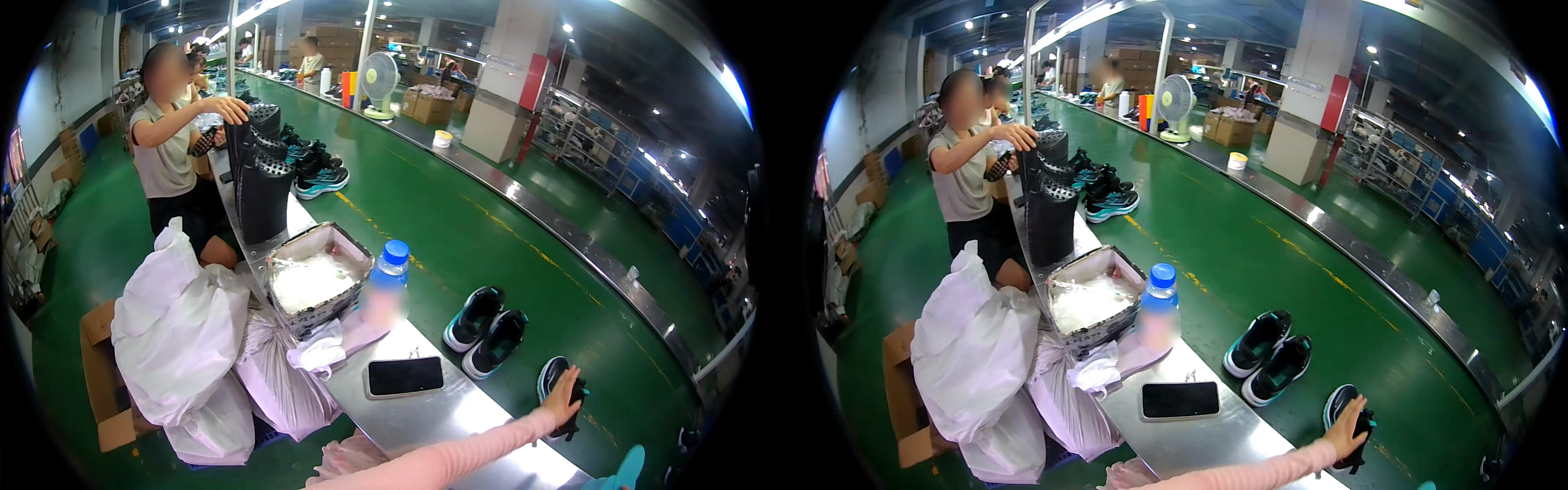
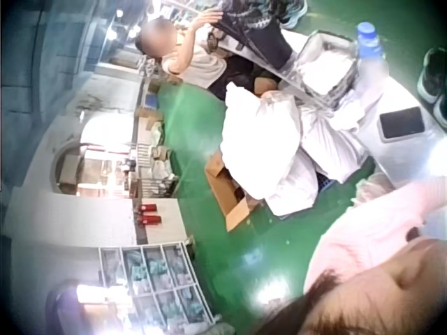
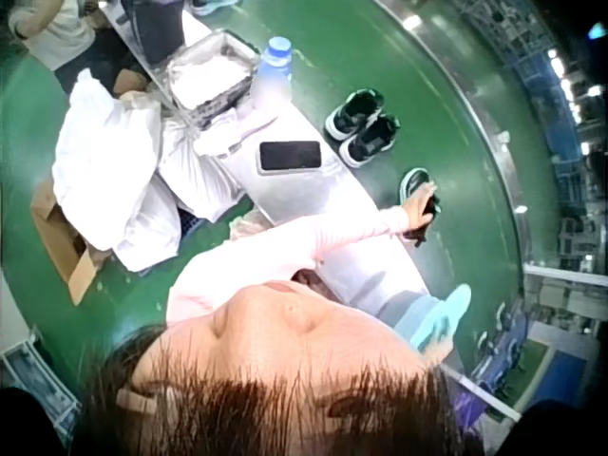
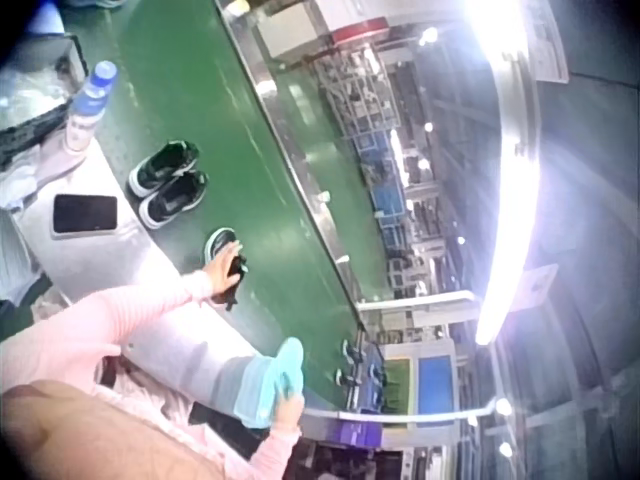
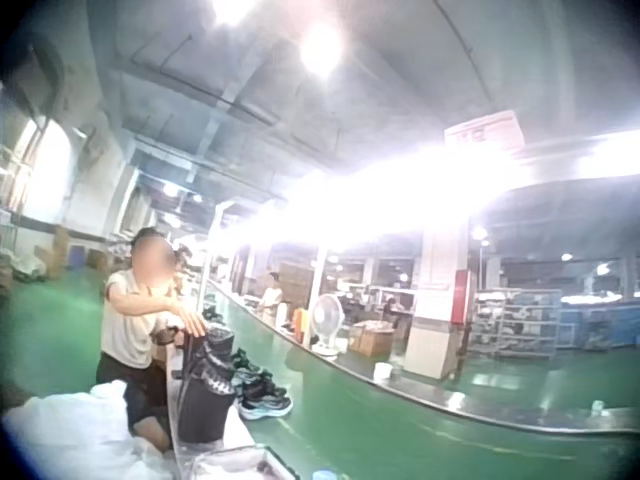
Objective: The person repeatedly picks up black and teal sneakers from a conveyor belt, inserts light blue insoles into each shoe, and places the shoes back on the belt. The person handles the shoes one at a time and maintains a steady pace throughout the clip.
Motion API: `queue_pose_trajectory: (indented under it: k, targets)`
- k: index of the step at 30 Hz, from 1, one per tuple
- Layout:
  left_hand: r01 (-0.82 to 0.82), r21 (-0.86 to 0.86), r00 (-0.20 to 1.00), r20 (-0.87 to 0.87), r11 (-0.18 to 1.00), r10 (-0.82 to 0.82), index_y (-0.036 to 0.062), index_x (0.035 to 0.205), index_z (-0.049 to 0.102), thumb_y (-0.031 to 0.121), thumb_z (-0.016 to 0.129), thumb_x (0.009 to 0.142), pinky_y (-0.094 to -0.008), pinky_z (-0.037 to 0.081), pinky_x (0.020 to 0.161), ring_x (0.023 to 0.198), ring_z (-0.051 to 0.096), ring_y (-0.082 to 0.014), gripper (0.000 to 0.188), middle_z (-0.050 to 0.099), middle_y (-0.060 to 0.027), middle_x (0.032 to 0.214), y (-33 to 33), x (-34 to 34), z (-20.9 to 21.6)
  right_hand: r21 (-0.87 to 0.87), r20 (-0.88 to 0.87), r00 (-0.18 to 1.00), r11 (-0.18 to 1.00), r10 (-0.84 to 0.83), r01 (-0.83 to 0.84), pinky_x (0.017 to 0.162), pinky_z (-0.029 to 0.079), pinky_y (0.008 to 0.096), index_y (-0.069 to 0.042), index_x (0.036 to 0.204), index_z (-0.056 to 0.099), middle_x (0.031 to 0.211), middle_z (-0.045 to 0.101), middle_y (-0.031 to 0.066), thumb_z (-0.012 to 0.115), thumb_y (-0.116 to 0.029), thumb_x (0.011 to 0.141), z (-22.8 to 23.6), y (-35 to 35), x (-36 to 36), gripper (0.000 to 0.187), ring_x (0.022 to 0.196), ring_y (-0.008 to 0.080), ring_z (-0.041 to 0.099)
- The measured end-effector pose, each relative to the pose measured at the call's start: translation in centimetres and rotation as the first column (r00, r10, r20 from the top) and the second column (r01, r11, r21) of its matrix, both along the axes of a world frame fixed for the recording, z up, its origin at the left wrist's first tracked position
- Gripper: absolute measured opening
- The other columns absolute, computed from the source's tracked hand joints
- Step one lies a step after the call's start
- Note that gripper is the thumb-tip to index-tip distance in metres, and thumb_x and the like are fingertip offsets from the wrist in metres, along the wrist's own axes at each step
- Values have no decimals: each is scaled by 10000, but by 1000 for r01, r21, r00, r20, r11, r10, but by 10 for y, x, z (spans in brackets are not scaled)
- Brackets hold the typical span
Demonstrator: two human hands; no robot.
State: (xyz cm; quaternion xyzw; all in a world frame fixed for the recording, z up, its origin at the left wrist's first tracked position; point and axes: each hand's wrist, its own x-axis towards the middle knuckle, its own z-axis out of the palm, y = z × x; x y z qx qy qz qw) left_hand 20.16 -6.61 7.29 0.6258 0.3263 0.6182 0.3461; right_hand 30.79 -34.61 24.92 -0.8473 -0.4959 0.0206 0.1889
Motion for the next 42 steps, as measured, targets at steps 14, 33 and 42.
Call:
queue_pose_trajectory:
  k: [14,33,42]
  targets:
    - [136,-199,668,-705,971,-238,-23,1220,357,332,452,823,-411,470,653,712,593,-324,541,607,-176,775,49,-12,28,-571,441,677,766,590,-295,643,470,342,-233,717,679,684,618,78,662,-311,619,-11,204,-49,126,690,241,600]
    - [148,-295,834,-476,944,-279,19,832,584,382,445,814,-426,432,727,793,558,-360,390,589,-206,810,44,-37,30,-623,250,736,686,629,-375,697,474,338,-180,770,674,784,630,98,608,-266,635,-41,245,-47,173,740,272,599]
    - [202,-296,836,-444,933,-322,18,926,581,396,470,797,-397,415,791,867,543,-356,414,577,-215,902,55,-43,20,-265,86,946,922,314,-282,706,459,421,-2,786,601,800,592,230,523,-124,714,-147,291,-35,161,796,369,575]
